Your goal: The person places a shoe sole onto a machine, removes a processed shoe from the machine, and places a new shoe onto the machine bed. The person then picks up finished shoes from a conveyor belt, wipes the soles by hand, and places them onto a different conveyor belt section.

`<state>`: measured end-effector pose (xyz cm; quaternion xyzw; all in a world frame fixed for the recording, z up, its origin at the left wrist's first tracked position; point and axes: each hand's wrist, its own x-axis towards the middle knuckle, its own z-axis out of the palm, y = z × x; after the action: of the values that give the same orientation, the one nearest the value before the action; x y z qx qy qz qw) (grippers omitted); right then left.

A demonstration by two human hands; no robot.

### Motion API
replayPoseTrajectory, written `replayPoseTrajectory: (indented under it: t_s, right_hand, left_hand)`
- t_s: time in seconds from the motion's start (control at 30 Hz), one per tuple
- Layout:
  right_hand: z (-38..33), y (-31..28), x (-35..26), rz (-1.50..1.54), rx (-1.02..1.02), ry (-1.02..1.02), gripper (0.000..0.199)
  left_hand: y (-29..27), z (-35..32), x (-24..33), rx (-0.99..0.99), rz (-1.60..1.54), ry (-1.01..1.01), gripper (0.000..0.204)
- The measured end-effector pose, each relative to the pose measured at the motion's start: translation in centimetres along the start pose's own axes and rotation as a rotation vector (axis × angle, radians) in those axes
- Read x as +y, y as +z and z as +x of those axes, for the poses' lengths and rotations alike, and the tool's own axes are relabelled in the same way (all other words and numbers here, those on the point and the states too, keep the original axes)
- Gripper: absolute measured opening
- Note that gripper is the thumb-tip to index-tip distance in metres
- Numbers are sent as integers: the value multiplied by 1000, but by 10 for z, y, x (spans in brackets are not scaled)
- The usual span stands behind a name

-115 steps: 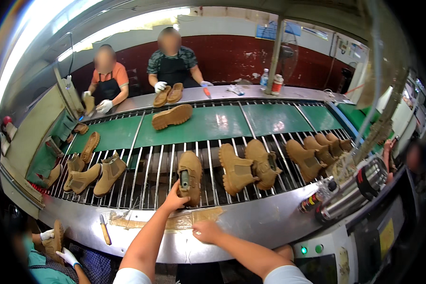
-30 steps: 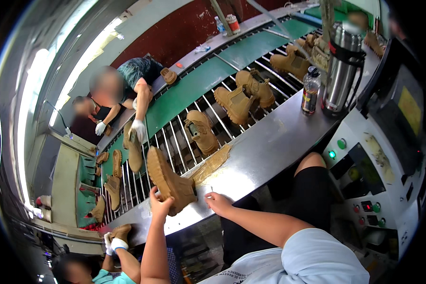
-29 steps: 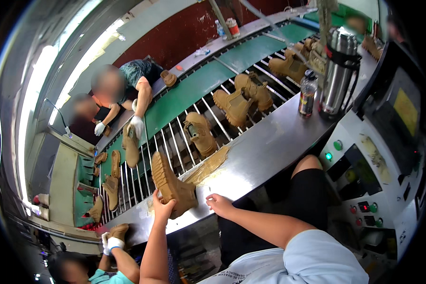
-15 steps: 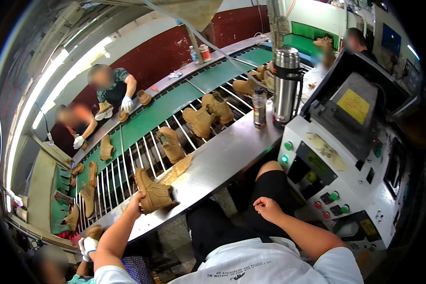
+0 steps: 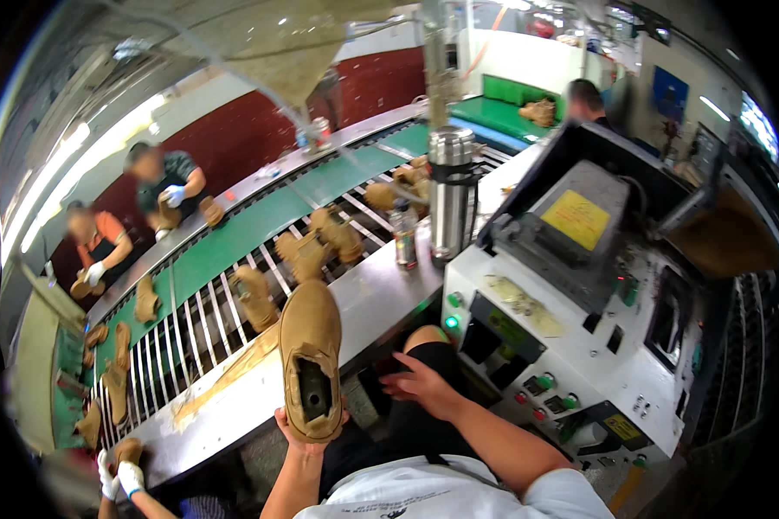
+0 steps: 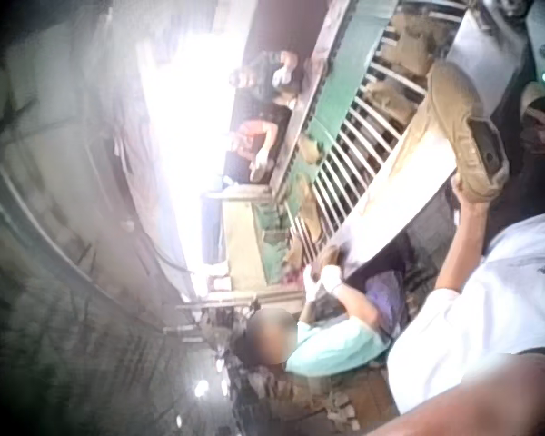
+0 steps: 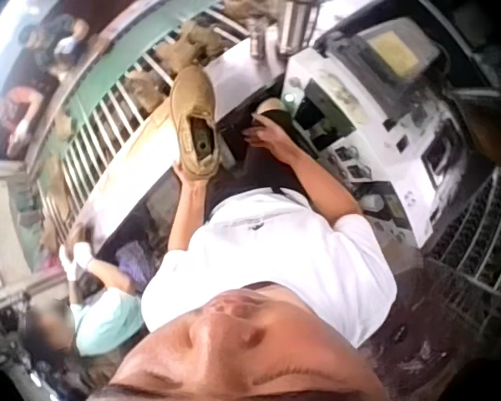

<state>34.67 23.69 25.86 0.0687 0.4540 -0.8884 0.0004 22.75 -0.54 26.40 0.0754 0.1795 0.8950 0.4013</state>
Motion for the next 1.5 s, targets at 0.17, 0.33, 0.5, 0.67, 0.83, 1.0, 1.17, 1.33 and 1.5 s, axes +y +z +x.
replayPoseTrajectory:
  t_s: [0.17, 0.33, 0.5, 0.67, 0.83, 1.0, 1.17, 1.33, 1.5]
  right_hand:
    - [-10, 8, -35, 396, -266, -360, 73]
    - [-116, -77, -40, 703, -117, -626, 61]
    - [-268, -118, -64, 439, 703, -722, 68]
    - [-352, -124, -188, -522, 1334, -956, 103]
    - [-424, -188, -289, -1066, 1809, -386, 110]
    - [-416, -262, -355, -1157, 1995, 213, 115]
    - [-412, -332, -363, -1038, 1792, 381, 106]
    - [-396, -361, -346, -926, 1817, 531, 105]
    - [-374, -323, -326, -1016, 1841, 632, 107]
  left_hand:
    - [89, 60, -45, -273, 203, -498, 67]
    - [69, 102, -66, -473, 1375, -456, 21]
    - [-90, 162, -26, 12, 1846, 36, 17]
    - [-192, 196, 27, 107, 2270, 238, 18]
    - [-92, 195, -17, 204, 2440, -250, 44]
    - [-122, 186, -21, 377, 2366, 45, 41]
    - [-129, 188, -27, 476, 2393, 113, 39]
    - [-118, 189, -27, 520, 2429, 50, 40]
    - [-139, 190, -18, 523, 2402, 137, 40]
